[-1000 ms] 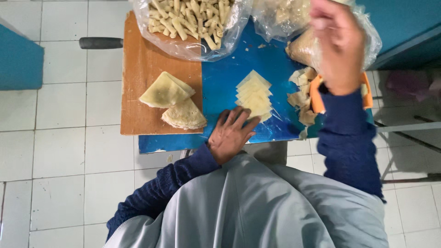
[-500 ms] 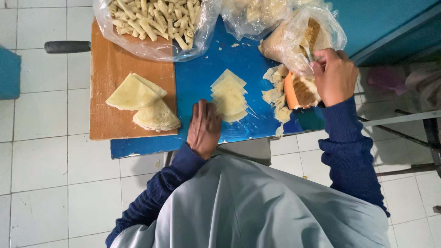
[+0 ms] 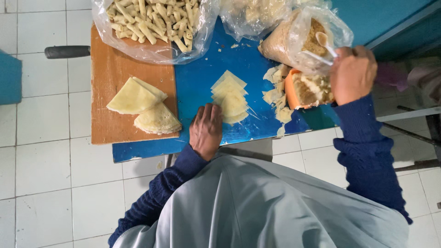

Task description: The person peels thin layers off a stack of round flat pastry sheets, cuts the stack into wedges with a knife on a wooden board, and stacks the cut pieces aside. They then arrange small square pastry pieces on the table and spoon a brown powdery filling from a plastic bag onto the stacked squares.

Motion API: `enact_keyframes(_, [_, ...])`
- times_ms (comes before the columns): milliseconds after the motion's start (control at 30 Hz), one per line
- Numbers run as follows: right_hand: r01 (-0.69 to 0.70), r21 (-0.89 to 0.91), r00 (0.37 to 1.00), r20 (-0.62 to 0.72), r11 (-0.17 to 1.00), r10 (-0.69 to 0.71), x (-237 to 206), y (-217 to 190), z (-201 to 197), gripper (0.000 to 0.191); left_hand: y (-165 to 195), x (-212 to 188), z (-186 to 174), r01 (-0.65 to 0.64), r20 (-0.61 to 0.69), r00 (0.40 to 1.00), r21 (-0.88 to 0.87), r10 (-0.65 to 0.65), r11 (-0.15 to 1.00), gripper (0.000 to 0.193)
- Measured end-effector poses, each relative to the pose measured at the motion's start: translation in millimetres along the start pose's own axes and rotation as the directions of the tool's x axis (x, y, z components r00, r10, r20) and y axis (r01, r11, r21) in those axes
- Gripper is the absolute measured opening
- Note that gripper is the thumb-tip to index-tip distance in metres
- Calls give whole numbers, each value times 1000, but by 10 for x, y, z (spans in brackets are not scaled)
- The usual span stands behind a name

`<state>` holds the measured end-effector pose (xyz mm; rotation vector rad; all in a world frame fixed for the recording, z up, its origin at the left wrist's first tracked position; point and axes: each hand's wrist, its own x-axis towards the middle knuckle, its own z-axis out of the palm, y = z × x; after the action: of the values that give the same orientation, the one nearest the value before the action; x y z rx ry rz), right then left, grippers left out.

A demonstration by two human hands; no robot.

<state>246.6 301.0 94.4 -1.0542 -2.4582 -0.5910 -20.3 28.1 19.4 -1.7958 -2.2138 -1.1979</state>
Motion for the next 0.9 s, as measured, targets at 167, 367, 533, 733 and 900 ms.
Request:
enact_keyframes(167, [16, -76, 1000, 11, 997, -16, -42, 43, 34, 13, 23, 2, -29, -9, 3, 1000, -6, 9, 1000, 12])
enact_keyframes(367, [9, 89, 992, 121, 996, -19, 16, -31, -20, 11, 54, 19, -67, -19, -17, 1000, 1, 19, 1000, 11])
enact_keyframes(533, [22, 260, 999, 30, 965, -31, 31, -126, 7, 11, 61, 19, -80, -31, -5, 1000, 26, 31, 999, 12])
enact_keyframes(733, [125, -173, 991, 65, 977, -115, 159, 67, 265, 15, 48, 24, -72, -20, -13, 1000, 21, 20, 1000, 11])
enact_keyframes(900, [162, -130, 984, 93, 978, -150, 304, 31, 375, 11, 53, 24, -77, -7, -9, 1000, -8, 7, 1000, 10])
